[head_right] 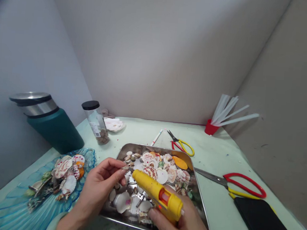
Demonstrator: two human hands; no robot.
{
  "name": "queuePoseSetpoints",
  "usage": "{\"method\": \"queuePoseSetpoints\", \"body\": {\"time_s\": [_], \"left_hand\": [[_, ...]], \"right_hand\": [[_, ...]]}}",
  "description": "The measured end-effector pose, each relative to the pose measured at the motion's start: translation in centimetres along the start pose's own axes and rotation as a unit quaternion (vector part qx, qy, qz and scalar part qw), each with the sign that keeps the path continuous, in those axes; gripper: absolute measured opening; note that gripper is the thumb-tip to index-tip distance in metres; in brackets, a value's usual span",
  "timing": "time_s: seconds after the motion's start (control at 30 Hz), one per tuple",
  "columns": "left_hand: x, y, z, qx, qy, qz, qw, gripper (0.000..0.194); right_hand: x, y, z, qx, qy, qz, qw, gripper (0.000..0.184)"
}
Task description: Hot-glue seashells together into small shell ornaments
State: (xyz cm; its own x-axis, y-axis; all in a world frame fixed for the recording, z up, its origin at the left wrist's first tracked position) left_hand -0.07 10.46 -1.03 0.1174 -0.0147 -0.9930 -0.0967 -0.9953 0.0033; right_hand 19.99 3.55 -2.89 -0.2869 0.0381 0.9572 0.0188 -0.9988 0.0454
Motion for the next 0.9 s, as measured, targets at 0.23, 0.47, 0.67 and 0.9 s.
{"method": "queuePoseSetpoints", "body": {"time_s": [0.23,0.47,0.67,0.9], "left_hand": [[-0.4,0.2,-0.4,0.018,-0.003,0.013,1.000,0.016],[-0.5,0.3,-0.7,0.025,0.007,0.026,0.999,0.019],[-0.4,0.3,-0.7,0.027,0.008,0.029,0.999,0.018],[-0.3,0.4,-0.5,0.030,0.007,0.021,0.999,0.013]], "right_hand": [[-1.6,0.2,0.0,-0.019,-0.019,-0.023,0.999,0.050],[-2.3,0.0,0.3,-0.024,0.004,-0.011,1.000,0.050],[-2.7,-0.3,0.2,0.051,0.047,-0.015,0.997,0.055],[-1.4,-0.1,0.1,0.046,0.052,-0.007,0.998,0.050]]}}
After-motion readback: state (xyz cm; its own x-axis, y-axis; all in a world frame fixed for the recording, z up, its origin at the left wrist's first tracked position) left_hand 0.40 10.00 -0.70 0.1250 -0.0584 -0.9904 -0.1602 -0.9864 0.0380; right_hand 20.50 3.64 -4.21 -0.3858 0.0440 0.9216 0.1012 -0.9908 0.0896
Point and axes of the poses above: each hand's wrist, its own y-axis away from the middle knuckle, its own z-axis out of the back of the hand, x = y × z, the point moved 8 cm from there along -y, towards the middle knuckle, and after that the axes turned 4 degrees about x, right-handed, at the moved point
